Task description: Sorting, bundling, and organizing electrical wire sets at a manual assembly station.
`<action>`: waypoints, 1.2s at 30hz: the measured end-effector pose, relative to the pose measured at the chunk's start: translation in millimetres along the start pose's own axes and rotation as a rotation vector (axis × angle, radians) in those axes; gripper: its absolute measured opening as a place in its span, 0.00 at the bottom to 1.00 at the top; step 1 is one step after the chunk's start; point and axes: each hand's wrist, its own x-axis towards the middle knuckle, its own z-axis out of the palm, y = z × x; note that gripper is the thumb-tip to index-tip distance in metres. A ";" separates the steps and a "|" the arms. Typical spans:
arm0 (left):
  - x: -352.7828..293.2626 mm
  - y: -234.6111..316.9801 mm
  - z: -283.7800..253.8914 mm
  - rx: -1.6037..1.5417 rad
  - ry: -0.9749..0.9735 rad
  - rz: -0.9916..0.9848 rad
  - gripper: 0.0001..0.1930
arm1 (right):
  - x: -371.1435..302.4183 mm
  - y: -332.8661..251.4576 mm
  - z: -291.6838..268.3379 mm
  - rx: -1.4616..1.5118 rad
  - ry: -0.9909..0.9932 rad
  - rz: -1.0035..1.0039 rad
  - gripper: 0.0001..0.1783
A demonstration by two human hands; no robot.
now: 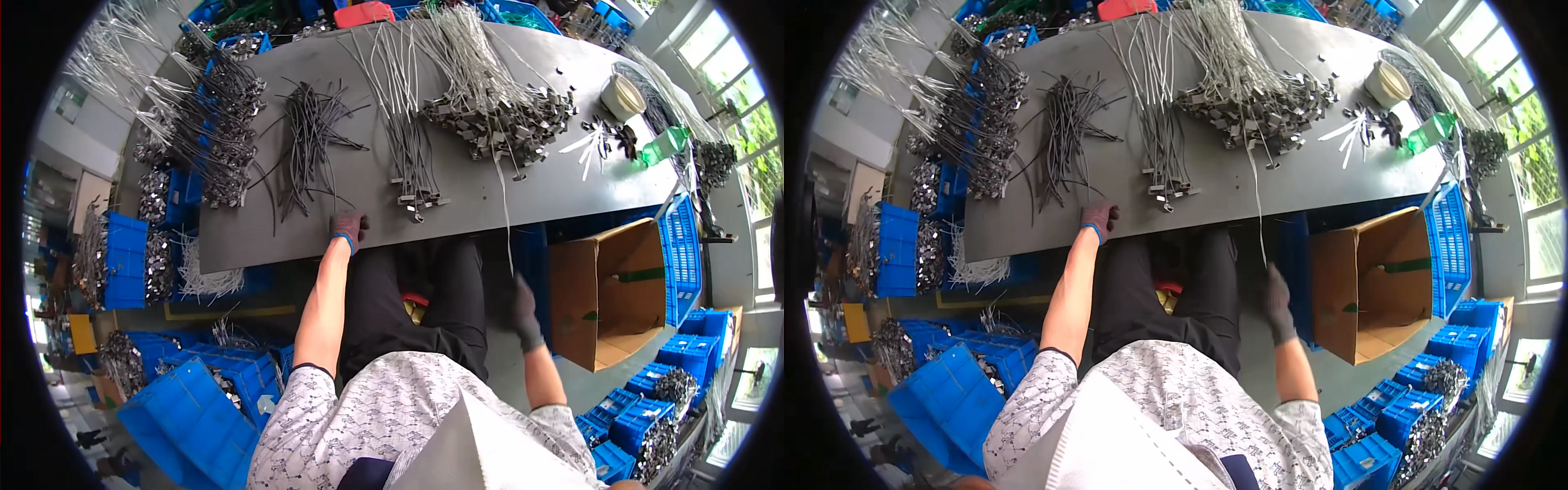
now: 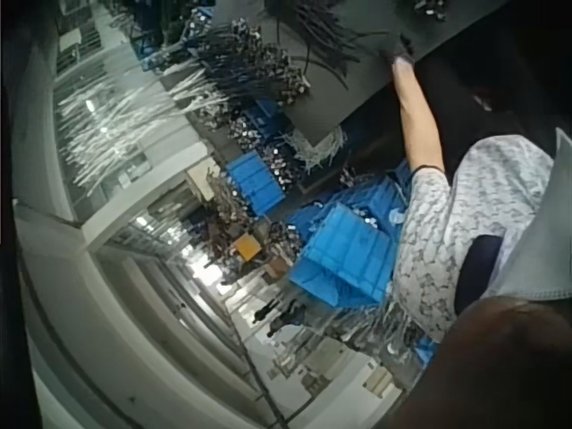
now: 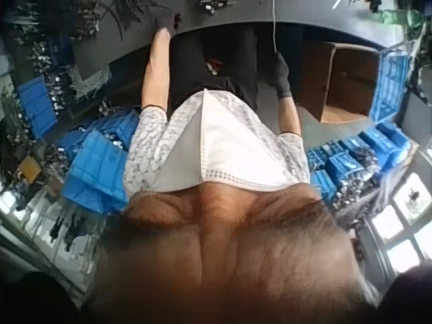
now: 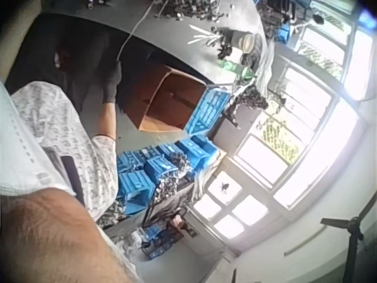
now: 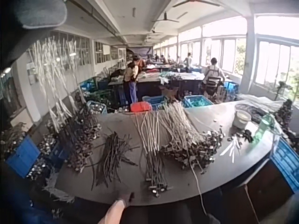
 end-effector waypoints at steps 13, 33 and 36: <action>-151.3 247.3 295.5 -0.812 -0.349 -0.362 0.04 | -368.3 41.3 -20.9 -0.048 -0.575 0.689 0.18; -97.1 290.9 193.8 -0.899 -0.424 -0.079 0.08 | -342.9 105.9 12.1 -0.130 -0.609 0.480 0.17; -100.2 286.9 193.7 -0.924 -0.222 -0.082 0.10 | -298.8 89.0 7.4 -0.053 -0.419 0.558 0.16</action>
